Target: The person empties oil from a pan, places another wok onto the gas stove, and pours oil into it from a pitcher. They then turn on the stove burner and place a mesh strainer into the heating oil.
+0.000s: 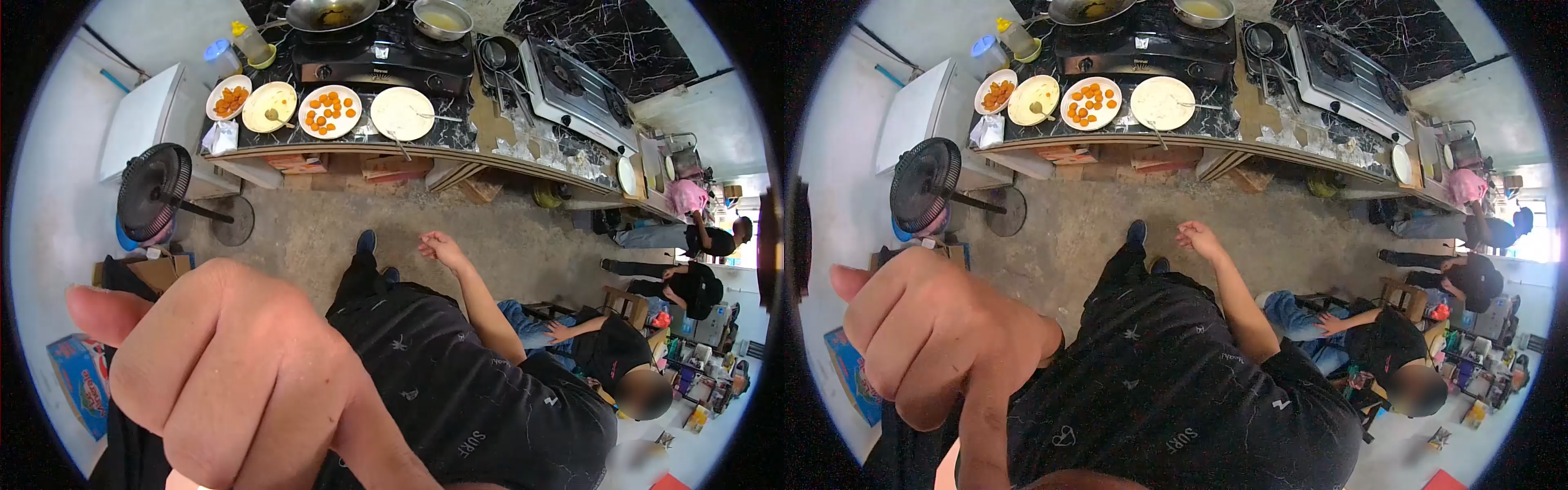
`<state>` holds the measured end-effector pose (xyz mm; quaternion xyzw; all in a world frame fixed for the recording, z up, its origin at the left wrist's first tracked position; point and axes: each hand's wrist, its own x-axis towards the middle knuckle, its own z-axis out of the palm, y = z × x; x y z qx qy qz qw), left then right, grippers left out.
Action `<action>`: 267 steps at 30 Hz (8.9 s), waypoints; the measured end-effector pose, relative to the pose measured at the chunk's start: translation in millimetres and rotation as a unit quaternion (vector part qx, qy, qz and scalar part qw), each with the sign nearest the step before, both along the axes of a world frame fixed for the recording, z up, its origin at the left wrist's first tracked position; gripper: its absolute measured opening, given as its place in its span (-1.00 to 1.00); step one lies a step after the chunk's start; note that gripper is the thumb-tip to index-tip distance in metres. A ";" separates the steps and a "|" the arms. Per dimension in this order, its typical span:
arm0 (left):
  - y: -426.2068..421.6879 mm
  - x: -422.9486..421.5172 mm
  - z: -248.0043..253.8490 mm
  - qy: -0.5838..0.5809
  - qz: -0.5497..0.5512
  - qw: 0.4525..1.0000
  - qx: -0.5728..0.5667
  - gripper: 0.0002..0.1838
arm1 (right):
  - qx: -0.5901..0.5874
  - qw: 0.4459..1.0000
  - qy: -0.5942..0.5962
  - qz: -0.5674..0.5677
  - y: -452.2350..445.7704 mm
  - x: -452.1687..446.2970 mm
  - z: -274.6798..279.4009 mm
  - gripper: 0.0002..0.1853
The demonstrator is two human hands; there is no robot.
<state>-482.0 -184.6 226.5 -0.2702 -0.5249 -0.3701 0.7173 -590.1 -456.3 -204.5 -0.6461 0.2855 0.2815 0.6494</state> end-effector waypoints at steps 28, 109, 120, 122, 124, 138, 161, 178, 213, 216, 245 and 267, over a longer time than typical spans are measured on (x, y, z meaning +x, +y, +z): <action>106.4 119.4 -248.2 0.077 0.591 0.234 0.768 -0.77 | 0.064 0.953 -0.066 0.290 36.6 74.3 107.1 -0.73; -709.7 -30.0 -275.0 -0.497 0.180 0.647 0.549 -0.96 | -0.043 0.658 -0.149 -0.737 -361.3 -218.7 77.0 -0.79; -1014.6 -96.3 -217.5 -0.576 0.124 0.674 0.445 -0.75 | -0.056 0.555 -0.163 -0.814 -584.5 -259.7 91.2 -0.80; -1050.1 -117.2 -218.7 -0.598 0.117 0.667 0.429 -0.76 | -0.061 0.536 -0.170 -0.824 -607.9 -275.5 93.0 -0.81; -1082.5 -145.3 -217.9 -0.605 0.099 0.672 0.416 -0.80 | -0.059 0.529 -0.162 -0.831 -636.4 -295.7 89.8 -0.81; -1338.9 -460.3 -248.9 -0.682 -0.024 0.635 0.363 -0.80 | -0.055 0.479 -0.173 -0.859 -884.9 -542.2 69.5 -0.80; -1929.4 -838.6 -285.0 -0.653 -0.158 0.667 0.323 -0.73 | -0.139 0.427 -0.101 -0.888 -1431.9 -892.1 60.5 -0.80; -2413.8 -1057.2 -333.8 -0.566 -0.119 0.685 0.443 -0.76 | -0.091 0.532 -0.134 -0.831 -1899.1 -1090.1 38.0 -0.77; -3156.5 -1024.8 -493.3 -0.558 0.130 0.349 0.742 -0.75 | 0.015 0.842 -0.115 -0.527 -3044.4 -1227.2 -24.4 -0.77; -3191.4 -1050.4 -509.3 -0.487 0.170 0.357 0.779 -0.72 | 0.062 0.874 -0.078 -0.476 -3109.9 -1217.3 -95.9 -0.78; -3235.0 -926.9 -1050.6 -0.561 0.300 -0.129 0.761 -0.05 | 0.311 0.790 0.054 -0.526 -3032.5 -1165.9 -472.2 -0.82; -3207.3 -879.3 -1109.5 -0.423 0.316 -0.124 0.840 -0.52 | 0.250 0.838 0.029 -0.484 -3031.8 -1176.3 -500.3 -0.82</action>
